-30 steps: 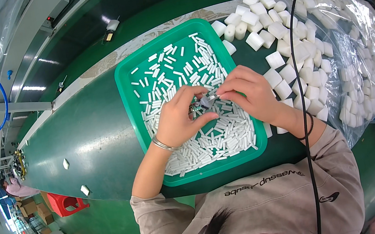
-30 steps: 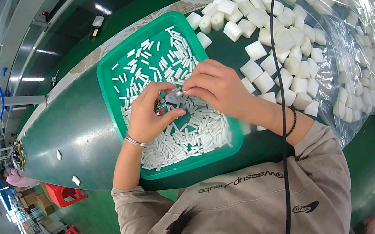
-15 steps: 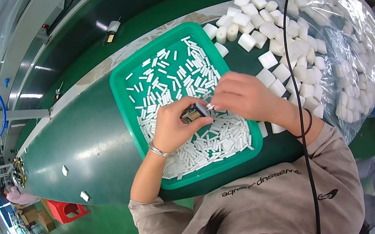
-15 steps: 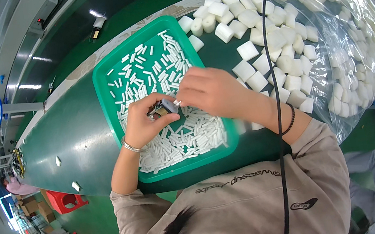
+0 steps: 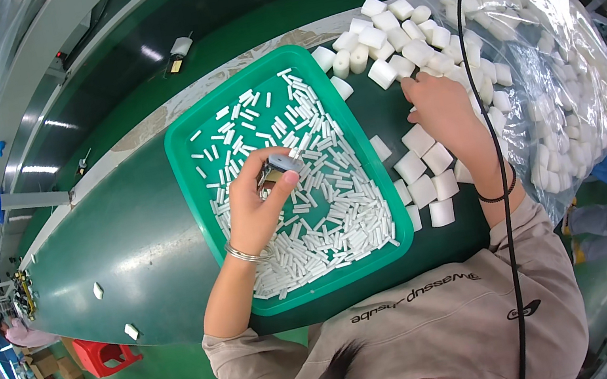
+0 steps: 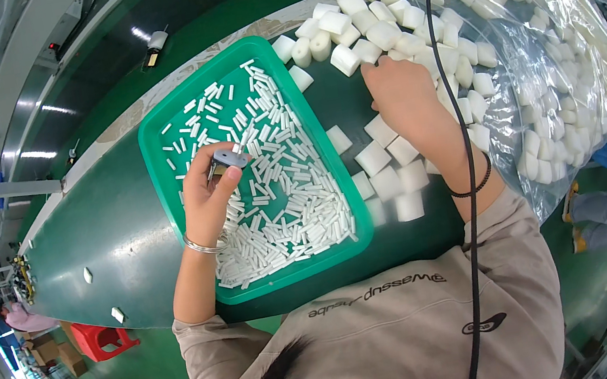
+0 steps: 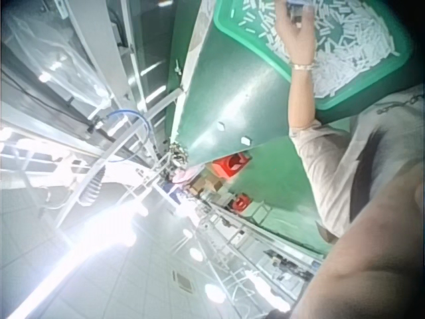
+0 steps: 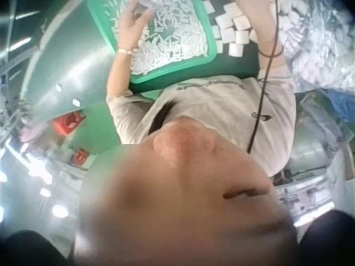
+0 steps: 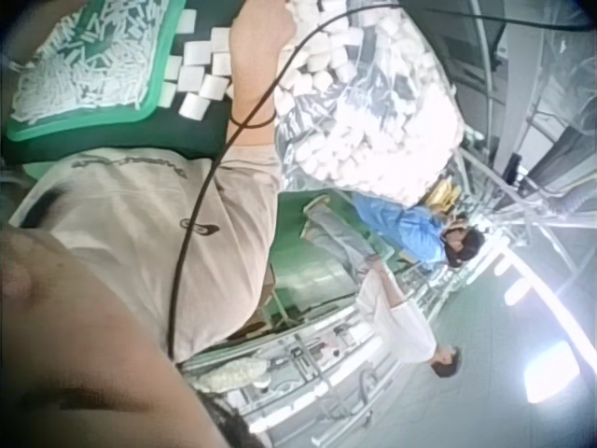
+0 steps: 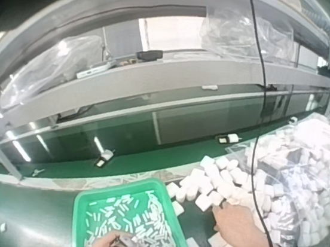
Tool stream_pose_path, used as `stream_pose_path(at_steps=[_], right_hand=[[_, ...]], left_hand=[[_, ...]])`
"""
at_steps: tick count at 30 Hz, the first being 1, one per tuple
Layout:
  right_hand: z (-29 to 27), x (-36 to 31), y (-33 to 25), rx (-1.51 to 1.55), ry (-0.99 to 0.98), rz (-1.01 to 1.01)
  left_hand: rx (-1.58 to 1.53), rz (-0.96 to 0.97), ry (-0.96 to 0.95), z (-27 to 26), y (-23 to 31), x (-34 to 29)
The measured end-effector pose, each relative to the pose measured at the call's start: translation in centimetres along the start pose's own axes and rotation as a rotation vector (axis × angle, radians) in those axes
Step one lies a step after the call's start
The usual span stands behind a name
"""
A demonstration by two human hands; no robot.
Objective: The person picks up a circuit board from a tray, slides a white foam cylinder from a large bag onto it by hand, and places the completed part on a conveyor belt.
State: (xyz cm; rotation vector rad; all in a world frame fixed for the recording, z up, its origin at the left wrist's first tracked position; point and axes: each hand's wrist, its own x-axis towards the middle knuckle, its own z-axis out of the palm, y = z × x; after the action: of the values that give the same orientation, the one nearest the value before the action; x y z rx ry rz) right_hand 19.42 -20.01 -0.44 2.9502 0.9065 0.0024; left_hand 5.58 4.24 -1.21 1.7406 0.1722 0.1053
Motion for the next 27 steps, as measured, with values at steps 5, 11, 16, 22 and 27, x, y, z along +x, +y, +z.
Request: stream_pose_path(at_steps=[5,11,16,22,27], right_hand=[[-1.7,-0.7,-0.1,-0.025,0.018,0.072],[0.2,-0.8,0.7,-0.059,0.017,-0.010],[-2.0,0.1,-1.7,0.506,0.253,-0.112],[-0.3,-0.4,-7.2,1.618,-0.013,-0.252],[0.4,-0.2,-8.2,1.565,0.135,-0.341]], left_hand=[[-0.016,0.050,0.001,-0.1,0.0,-0.1],[0.018,0.086,-0.007,0.3,0.2,-0.3],[-0.029,0.145,0.015,0.2,0.3,-0.4],[-0.123,0.183,0.058,0.1,0.7,-0.6],[-0.058,0.268,0.123,0.1,0.3,-0.4]])
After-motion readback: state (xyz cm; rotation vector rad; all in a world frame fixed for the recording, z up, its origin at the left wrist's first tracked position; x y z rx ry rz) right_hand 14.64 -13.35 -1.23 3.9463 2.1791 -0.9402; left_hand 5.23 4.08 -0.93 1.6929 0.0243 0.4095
